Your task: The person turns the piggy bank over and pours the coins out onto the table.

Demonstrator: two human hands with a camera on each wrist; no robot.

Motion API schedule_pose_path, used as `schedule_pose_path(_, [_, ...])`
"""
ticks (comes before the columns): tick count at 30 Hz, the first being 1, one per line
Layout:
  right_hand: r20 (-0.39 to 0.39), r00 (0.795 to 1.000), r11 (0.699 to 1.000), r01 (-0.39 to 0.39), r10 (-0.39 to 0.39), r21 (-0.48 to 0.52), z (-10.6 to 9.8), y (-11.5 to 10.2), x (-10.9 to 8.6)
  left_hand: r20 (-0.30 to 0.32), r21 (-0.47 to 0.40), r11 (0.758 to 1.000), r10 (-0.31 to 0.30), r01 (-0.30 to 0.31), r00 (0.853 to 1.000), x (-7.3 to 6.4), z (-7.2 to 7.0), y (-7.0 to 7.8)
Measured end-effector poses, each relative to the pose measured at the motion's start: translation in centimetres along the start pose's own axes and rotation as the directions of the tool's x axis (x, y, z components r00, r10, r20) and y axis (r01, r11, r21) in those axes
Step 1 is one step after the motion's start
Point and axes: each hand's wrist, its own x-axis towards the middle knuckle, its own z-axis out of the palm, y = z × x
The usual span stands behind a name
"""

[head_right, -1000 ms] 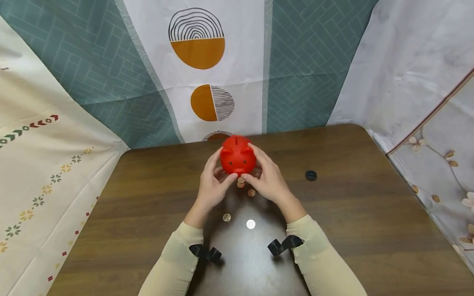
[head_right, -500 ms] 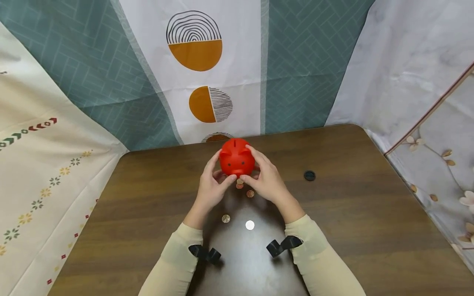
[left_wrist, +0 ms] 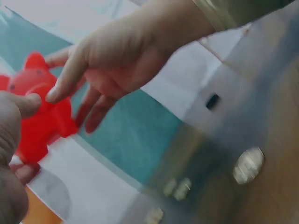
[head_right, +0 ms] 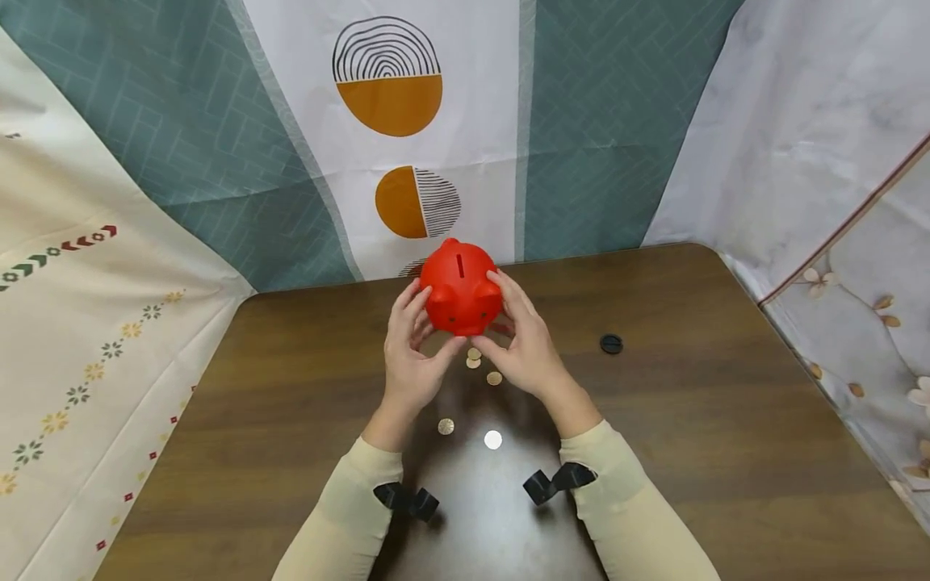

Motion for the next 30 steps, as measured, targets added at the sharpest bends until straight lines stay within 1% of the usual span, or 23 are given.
schedule_pose_path(1, [0.021,0.998,0.999,-0.051,0.051,0.005,0.0,0.2,0.0,0.016,-0.001,0.999,-0.04,0.04,0.999,0.0,0.1,-0.3])
schedule_pose_path(2, [0.045,0.993,0.994,-0.108,0.108,0.004,-0.1,0.5,0.0,0.04,-0.003,0.995,-0.097,0.097,0.994,-0.1,0.1,-0.7])
schedule_pose_path(3, [0.066,0.985,0.987,-0.16,0.159,0.003,-0.1,0.8,0.0,0.066,-0.004,0.988,-0.156,0.156,0.986,-0.2,0.2,-1.2])
schedule_pose_path(4, [0.083,0.976,0.98,-0.199,0.199,-0.007,-0.1,1.1,-0.1,0.086,-0.001,0.98,-0.196,0.197,0.977,-0.3,0.2,-1.5])
schedule_pose_path(5, [0.094,0.971,0.975,-0.221,0.221,-0.015,-0.1,1.5,-0.1,0.101,-0.003,0.975,-0.22,0.221,0.97,-0.3,0.1,-1.6])
schedule_pose_path(7, [0.095,0.966,0.971,-0.237,0.239,-0.026,-0.1,1.8,-0.2,0.118,-0.014,0.967,-0.25,0.253,0.961,-0.4,0.1,-1.9])
schedule_pose_path(10, [0.088,0.969,0.973,-0.23,0.231,-0.031,-0.1,1.9,-0.2,0.125,-0.032,0.96,-0.273,0.279,0.954,-0.4,-0.1,-1.9])
schedule_pose_path(13, [0.092,0.964,0.968,-0.246,0.249,-0.048,0.0,2.0,-0.3,0.14,-0.03,0.943,-0.324,0.331,0.936,-0.5,0.0,-2.2])
schedule_pose_path(14, [0.096,0.962,0.967,-0.249,0.254,-0.058,0.0,2.0,-0.3,0.143,-0.024,0.939,-0.335,0.342,0.931,-0.5,0.0,-2.3])
schedule_pose_path(15, [0.098,0.963,0.967,-0.247,0.252,-0.064,0.1,2.0,-0.4,0.144,-0.022,0.938,-0.338,0.345,0.93,-0.6,0.0,-2.3])
schedule_pose_path(16, [0.092,0.966,0.969,-0.236,0.242,-0.068,0.1,2.0,-0.4,0.14,-0.023,0.941,-0.33,0.336,0.933,-0.6,0.0,-2.3])
schedule_pose_path(17, [0.079,0.973,0.975,-0.211,0.217,-0.071,0.0,1.9,-0.4,0.13,-0.034,0.948,-0.31,0.317,0.942,-0.7,0.1,-2.2])
schedule_pose_path(18, [0.06,0.982,0.983,-0.173,0.177,-0.067,0.0,1.7,-0.4,0.115,-0.05,0.959,-0.273,0.28,0.955,-0.7,0.1,-2.0])
schedule_pose_path(20, [0.013,0.998,0.996,-0.068,0.069,-0.059,-0.1,1.1,-0.3,0.072,-0.073,0.983,-0.165,0.17,0.984,-0.5,0.2,-1.2])
schedule_pose_path(21, [-0.011,1.0,0.999,-0.018,0.017,-0.051,-0.2,0.8,-0.2,0.05,-0.084,0.99,-0.11,0.114,0.993,-0.4,0.2,-0.7])
schedule_pose_path(22, [-0.03,0.999,0.999,0.015,-0.016,-0.051,-0.3,0.4,0.0,0.034,-0.082,0.994,-0.07,0.072,0.997,-0.2,0.2,-0.2])
schedule_pose_path(23, [-0.037,0.999,0.998,0.026,-0.028,-0.052,-0.4,0.1,0.1,0.03,-0.085,0.995,-0.046,0.048,0.999,0.0,0.2,0.2])
schedule_pose_path(24, [-0.029,0.999,0.999,0.013,-0.014,-0.044,-0.4,0.0,0.2,0.037,-0.08,0.995,-0.055,0.058,0.998,0.2,0.1,0.8])
schedule_pose_path(25, [-0.009,1.0,0.998,-0.024,0.023,-0.055,-0.4,0.2,0.2,0.056,-0.066,0.993,-0.097,0.101,0.994,0.4,-0.1,1.3])
schedule_pose_path(26, [0.015,0.997,0.995,-0.075,0.076,-0.061,-0.4,0.5,0.2,0.08,-0.053,0.986,-0.153,0.158,0.985,0.4,-0.2,1.5])
schedule_pose_path(28, [0.061,0.98,0.978,-0.181,0.188,-0.1,-0.3,1.1,0.0,0.132,-0.023,0.96,-0.274,0.279,0.953,0.4,-0.4,1.8])
schedule_pose_path(30, [0.086,0.965,0.963,-0.237,0.249,-0.125,-0.3,1.5,-0.1,0.168,-0.015,0.935,-0.347,0.354,0.923,0.4,-0.6,2.2])
